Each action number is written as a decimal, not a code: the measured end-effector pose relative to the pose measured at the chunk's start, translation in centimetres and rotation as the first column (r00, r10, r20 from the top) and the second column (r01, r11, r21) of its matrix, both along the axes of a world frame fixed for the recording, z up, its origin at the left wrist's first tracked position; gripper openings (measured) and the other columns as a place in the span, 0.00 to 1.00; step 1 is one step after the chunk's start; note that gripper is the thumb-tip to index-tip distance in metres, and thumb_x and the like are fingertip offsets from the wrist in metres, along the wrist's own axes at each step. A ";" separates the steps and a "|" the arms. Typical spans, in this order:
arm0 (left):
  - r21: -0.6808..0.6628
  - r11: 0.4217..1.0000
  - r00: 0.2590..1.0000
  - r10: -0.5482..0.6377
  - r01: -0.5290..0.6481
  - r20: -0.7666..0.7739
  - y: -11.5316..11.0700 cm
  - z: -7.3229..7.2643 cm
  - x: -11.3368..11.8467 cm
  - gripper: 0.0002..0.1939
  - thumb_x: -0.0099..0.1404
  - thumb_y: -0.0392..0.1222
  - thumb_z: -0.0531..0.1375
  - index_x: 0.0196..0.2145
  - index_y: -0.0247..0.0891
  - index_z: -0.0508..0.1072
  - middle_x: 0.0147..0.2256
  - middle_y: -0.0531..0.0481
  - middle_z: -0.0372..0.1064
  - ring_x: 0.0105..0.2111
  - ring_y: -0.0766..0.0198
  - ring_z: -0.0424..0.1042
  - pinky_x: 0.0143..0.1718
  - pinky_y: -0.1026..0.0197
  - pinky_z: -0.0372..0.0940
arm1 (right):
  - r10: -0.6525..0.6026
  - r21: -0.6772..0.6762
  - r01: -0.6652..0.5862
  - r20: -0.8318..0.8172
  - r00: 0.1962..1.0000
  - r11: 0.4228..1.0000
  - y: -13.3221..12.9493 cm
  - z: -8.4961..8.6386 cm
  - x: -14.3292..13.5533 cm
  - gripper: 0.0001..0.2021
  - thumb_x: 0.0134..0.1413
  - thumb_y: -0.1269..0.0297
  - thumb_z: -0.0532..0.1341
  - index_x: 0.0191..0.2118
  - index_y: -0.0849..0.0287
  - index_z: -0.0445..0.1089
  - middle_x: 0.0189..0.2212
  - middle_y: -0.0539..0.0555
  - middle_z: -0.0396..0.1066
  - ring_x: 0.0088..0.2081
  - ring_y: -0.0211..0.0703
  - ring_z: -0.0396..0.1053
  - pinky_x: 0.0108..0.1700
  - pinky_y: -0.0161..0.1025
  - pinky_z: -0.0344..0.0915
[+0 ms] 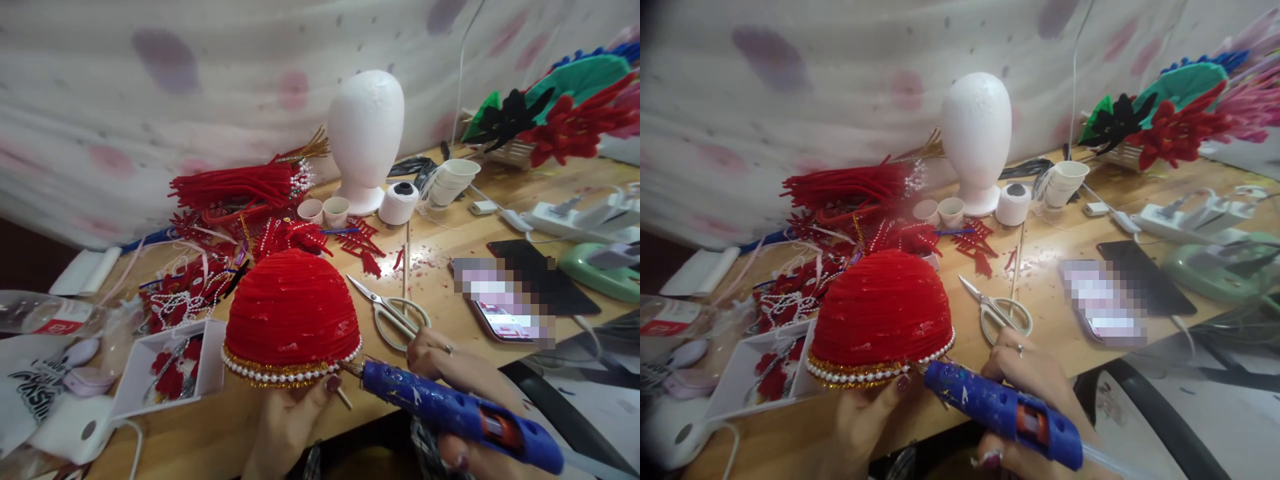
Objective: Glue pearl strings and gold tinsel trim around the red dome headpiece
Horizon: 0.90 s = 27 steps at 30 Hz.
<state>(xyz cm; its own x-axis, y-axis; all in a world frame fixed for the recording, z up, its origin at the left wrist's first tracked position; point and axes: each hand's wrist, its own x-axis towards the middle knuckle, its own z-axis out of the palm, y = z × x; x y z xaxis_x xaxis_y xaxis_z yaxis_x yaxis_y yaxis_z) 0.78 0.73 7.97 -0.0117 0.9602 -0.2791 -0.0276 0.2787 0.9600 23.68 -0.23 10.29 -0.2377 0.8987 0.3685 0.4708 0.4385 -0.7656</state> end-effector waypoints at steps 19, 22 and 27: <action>-0.010 0.966 0.965 0.258 -0.258 0.048 -0.4 0.2 0.7 0.35 0.38 0.59 0.78 0.41 0.37 0.83 0.30 0.45 0.82 0.36 0.51 0.82 0.42 0.59 0.76 | 0.049 0.024 -0.046 -0.144 0.988 0.999 0.3 -0.3 -0.6 0.30 0.61 0.32 0.52 0.26 0.56 0.61 0.20 0.46 0.58 0.23 0.38 0.56 0.25 0.37 0.50; 0.018 0.960 0.958 0.277 -0.279 0.070 -0.4 0.0 0.6 0.33 0.37 0.59 0.78 0.39 0.38 0.83 0.29 0.46 0.82 0.35 0.51 0.82 0.43 0.58 0.76 | 0.056 0.033 -0.053 -0.129 0.990 0.998 0.4 -0.2 -0.3 0.29 0.63 0.34 0.51 0.26 0.56 0.61 0.20 0.46 0.58 0.23 0.37 0.56 0.25 0.37 0.52; 0.034 0.949 0.946 0.308 -0.312 0.101 -0.1 -1.5 -0.5 0.32 0.35 0.57 0.78 0.38 0.39 0.83 0.29 0.46 0.82 0.36 0.49 0.82 0.46 0.53 0.76 | 0.071 0.041 -0.065 -0.148 0.986 0.997 0.4 -0.5 0.0 0.27 0.63 0.35 0.53 0.27 0.56 0.62 0.22 0.47 0.59 0.23 0.36 0.56 0.25 0.37 0.51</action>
<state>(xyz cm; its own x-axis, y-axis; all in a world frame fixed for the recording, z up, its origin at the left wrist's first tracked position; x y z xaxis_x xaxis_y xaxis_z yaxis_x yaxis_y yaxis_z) 0.23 0.68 6.50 -0.2871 0.9258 -0.2460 -0.1954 0.1948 0.9612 23.68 0.19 9.77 -0.2379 0.8680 0.4358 0.3205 0.4937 -0.8084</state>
